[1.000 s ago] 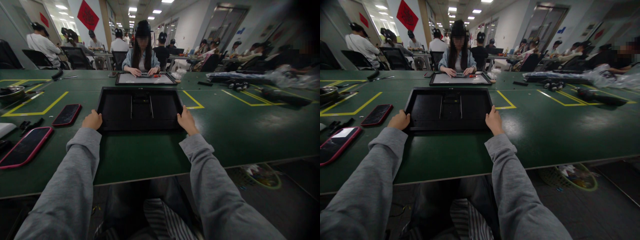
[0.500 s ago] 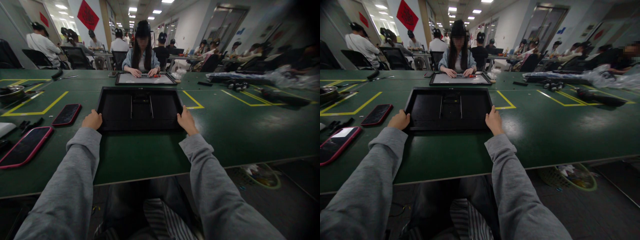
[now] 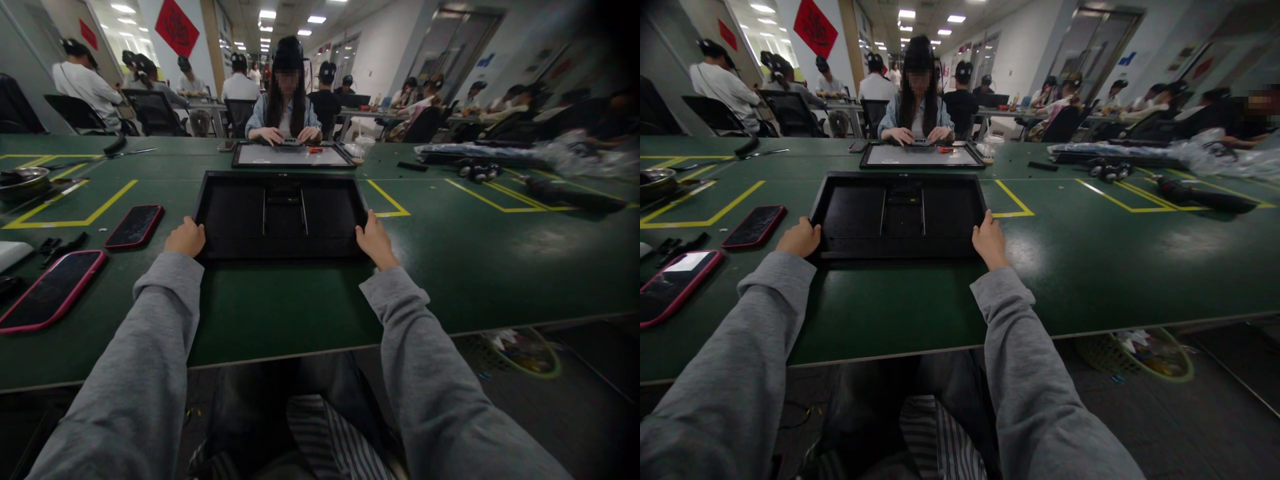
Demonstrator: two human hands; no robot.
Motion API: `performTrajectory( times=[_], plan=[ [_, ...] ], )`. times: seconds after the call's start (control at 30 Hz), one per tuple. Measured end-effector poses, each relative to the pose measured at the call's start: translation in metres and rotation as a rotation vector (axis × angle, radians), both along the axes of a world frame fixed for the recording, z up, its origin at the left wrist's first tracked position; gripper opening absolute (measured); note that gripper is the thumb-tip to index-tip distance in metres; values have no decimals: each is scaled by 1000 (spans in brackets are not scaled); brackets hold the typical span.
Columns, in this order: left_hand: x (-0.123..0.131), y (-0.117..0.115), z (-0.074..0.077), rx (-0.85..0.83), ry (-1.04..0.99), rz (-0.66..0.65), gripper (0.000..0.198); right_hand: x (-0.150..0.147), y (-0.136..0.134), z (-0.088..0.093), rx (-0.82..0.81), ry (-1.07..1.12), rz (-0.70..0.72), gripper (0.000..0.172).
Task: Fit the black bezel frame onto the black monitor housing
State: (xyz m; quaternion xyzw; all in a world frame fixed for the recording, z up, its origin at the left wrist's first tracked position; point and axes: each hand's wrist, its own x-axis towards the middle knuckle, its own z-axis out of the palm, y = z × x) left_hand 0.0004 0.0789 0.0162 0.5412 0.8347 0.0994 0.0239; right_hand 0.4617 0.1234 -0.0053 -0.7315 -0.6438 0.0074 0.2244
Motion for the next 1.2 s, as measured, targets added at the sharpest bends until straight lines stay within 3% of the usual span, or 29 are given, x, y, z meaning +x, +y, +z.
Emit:
performTrajectory(
  times=[1.2],
  plan=[
    [-6, 4, -6, 24, -23, -12, 59, -3, -4, 5, -7, 42, 15, 67]
  ],
)
